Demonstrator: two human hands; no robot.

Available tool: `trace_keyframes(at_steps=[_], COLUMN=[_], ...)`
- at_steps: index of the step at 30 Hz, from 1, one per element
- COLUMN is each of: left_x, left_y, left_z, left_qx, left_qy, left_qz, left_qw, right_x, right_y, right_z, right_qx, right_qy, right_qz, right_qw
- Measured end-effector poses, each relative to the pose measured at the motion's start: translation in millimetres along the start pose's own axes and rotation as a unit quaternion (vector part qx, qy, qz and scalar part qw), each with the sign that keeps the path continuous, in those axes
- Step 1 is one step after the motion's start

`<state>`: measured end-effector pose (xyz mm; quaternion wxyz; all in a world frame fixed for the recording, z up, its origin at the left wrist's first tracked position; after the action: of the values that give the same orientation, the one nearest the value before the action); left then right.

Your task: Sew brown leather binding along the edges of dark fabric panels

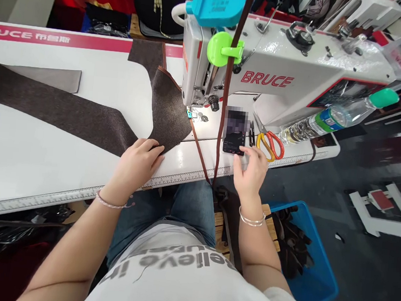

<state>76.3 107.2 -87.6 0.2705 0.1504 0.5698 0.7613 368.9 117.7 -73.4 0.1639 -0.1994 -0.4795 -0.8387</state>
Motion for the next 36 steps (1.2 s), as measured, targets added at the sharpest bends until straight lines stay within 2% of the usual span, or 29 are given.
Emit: trace_keyframes(at_steps=[4,5,7,9,11,14,16,18,20,22,24,26,29,36], left_x=[0,0,0,1,2,3,4,4,3,3,3,2,1,-1], left_y=[2.3,2.7,3.3,3.7,3.7,3.7,4.0,4.2,4.0,3.2,2.3,1.7,2.1,3.9], left_z=[-2,-2,-2,-1,-1,-1,-1,-1,-2,-2,-2,-2,-2,-2], left_qx=[0.007,0.009,0.013,0.012,0.011,0.009,0.005,0.001,-0.003,-0.006,-0.010,-0.013,-0.017,-0.019], left_qy=[0.001,-0.002,-0.009,-0.014,-0.015,-0.012,-0.009,-0.006,-0.004,-0.002,0.000,0.000,-0.002,-0.004], left_qz=[0.000,0.000,0.000,-0.001,-0.004,-0.011,-0.016,-0.022,-0.025,-0.027,-0.028,-0.027,-0.023,-0.016], left_qw=[1.000,1.000,1.000,1.000,1.000,1.000,1.000,1.000,1.000,1.000,1.000,1.000,1.000,1.000], right_x=[-12,-12,-7,3,16,33,34,23,9,0,-1,6,21,37], right_y=[-28,-29,-21,-9,-4,-15,-26,-38,-50,-63,-72,-75,-72,-70], right_z=[26,27,20,-1,-30,-76,-100,-115,-125,-132,-136,-137,-133,-119], right_qx=[0.071,0.063,-0.006,-0.085,-0.096,0.005,0.045,0.058,0.076,0.125,0.188,0.243,0.290,0.320], right_qy=[-0.009,-0.013,-0.015,0.004,0.036,0.049,-0.003,-0.101,-0.208,-0.290,-0.335,-0.350,-0.342,-0.346], right_qz=[-0.081,-0.089,-0.056,0.028,0.118,0.205,0.216,0.213,0.239,0.303,0.363,0.398,0.428,0.470], right_qw=[0.994,0.994,0.998,0.996,0.988,0.978,0.975,0.970,0.945,0.899,0.849,0.812,0.785,0.747])
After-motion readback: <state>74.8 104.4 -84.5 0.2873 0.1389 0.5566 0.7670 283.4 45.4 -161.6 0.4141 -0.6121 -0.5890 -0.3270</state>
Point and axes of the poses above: each hand's wrist, its own z-axis towards the middle knuckle, its own y-axis out of the back of the hand, x = y × z, the point moved 5 cm from there along z, towards the middle knuckle, and after that the axes turned 12 degrees about -y, right-handed, at the moved point
